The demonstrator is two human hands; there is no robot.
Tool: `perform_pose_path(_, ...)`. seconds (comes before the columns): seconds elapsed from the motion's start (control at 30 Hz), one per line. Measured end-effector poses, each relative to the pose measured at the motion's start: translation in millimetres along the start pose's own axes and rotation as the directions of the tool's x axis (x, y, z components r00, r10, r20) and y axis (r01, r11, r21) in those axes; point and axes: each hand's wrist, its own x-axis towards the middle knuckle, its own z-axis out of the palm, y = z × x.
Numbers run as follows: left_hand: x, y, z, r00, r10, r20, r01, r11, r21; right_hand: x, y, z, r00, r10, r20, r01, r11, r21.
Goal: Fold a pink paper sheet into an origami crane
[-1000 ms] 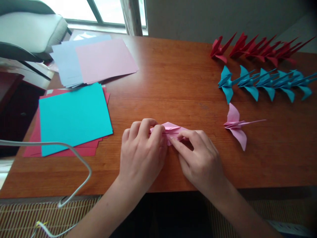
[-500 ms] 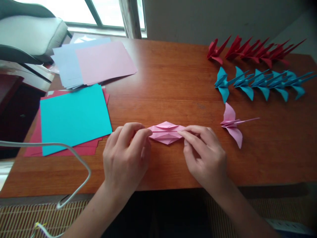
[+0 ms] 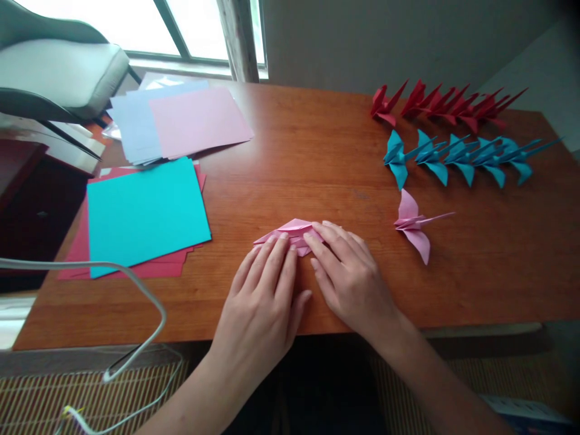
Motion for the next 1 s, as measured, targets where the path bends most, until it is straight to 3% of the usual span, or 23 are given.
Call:
perform_pose_path(0.2,-7.8,2.7,4.2,0.997,-0.014,0.069,0.011,0.999,0.043,-8.5,-6.6,-4.1,0.979,0.054,0.197,-0.032,0.993,-0.114)
perform_pose_path(0.37,-9.7,1.3,6.0,0.998,-0.046,0.050,0.045,0.999,0.029,-10.6,-6.6,-4.5,0.969,0.079,0.235,-0.046,0.989,-0.141)
perform_pose_path(0.53,-8.7,0.9,7.1,0.999,-0.035,0.031,0.034,0.999,0.030,-10.7,-6.1,-3.9,0.981,0.068,0.183,-0.045,0.991,-0.127)
perform_pose_path(0.87,1.3,-10.7,2.6,0.999,-0.031,-0.012,0.031,0.999,0.016,-20.0,-5.2,-8.9,0.998,0.030,-0.051,-0.033,0.998,-0.053)
perform_pose_path(1.0,7.5,-15.2,2.4,1.000,-0.003,-0.007,0.003,1.000,0.009,-13.4,-1.7,-8.1,0.997,0.015,-0.081,-0.018,0.999,-0.037)
